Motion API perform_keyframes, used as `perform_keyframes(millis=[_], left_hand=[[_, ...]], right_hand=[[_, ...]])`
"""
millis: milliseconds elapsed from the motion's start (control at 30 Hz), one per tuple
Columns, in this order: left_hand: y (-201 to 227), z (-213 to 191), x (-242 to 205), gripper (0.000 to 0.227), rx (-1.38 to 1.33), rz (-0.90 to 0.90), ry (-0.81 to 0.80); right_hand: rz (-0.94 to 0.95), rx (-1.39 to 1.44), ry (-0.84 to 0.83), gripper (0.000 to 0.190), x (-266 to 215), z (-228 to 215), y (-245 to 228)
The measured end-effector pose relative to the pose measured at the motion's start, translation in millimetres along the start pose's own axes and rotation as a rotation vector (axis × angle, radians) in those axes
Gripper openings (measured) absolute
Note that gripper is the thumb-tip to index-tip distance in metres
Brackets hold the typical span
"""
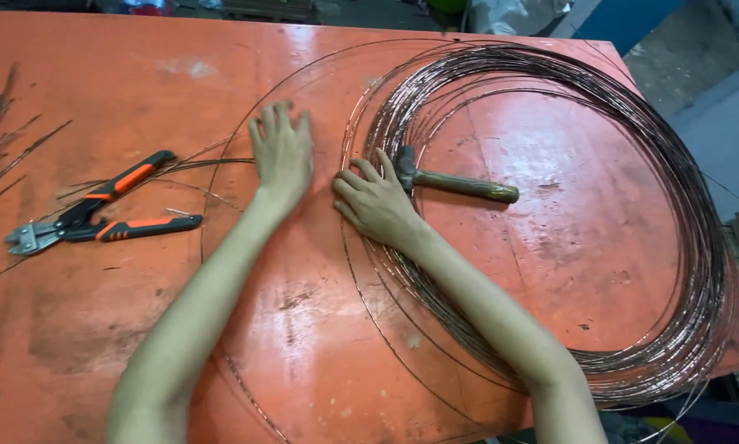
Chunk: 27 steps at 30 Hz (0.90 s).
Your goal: Manually twisting and joining copper wire strands using pliers on a workbench.
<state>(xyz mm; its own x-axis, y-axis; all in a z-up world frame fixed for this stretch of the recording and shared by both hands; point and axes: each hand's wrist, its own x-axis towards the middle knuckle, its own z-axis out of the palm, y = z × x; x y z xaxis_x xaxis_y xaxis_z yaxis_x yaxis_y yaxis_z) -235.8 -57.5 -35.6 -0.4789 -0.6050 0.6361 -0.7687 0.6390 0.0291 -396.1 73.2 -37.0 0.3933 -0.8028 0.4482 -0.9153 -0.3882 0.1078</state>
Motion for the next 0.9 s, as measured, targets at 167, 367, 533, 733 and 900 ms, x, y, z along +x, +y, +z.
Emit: perform_keyframes(millis=[167, 367, 533, 733, 900], left_hand=[[-33.4, 24.6, 14.1, 0.043, 0.112, -0.205, 0.081], [-58.0, 45.7, -2.0, 0.042, 0.113, -0.231, -0.011], [-59.7, 42.0, 2.2, 0.036, 0.064, -0.268, -0.035], [-72.3, 19.0, 4.6, 0.014, 0.052, -0.217, -0.004], [-93.6, -7.9, 0.5, 0.009, 0.074, -0.138, 0.039]], right_hand=[[0.096, -0.106, 0.012, 0.027, -7.6, 2.9, 1.0], [0.097, -0.106, 0.125, 0.021, -7.2, 18.0, -0.3], [0.118, -0.119, 0.124, 0.022, -4.7, 14.2, -2.9], [0.122, -0.173, 0.138, 0.021, 0.5, 8.6, -5.4], [0.173, -0.200, 0.118, 0.021, 2.9, 8.1, -4.3]])
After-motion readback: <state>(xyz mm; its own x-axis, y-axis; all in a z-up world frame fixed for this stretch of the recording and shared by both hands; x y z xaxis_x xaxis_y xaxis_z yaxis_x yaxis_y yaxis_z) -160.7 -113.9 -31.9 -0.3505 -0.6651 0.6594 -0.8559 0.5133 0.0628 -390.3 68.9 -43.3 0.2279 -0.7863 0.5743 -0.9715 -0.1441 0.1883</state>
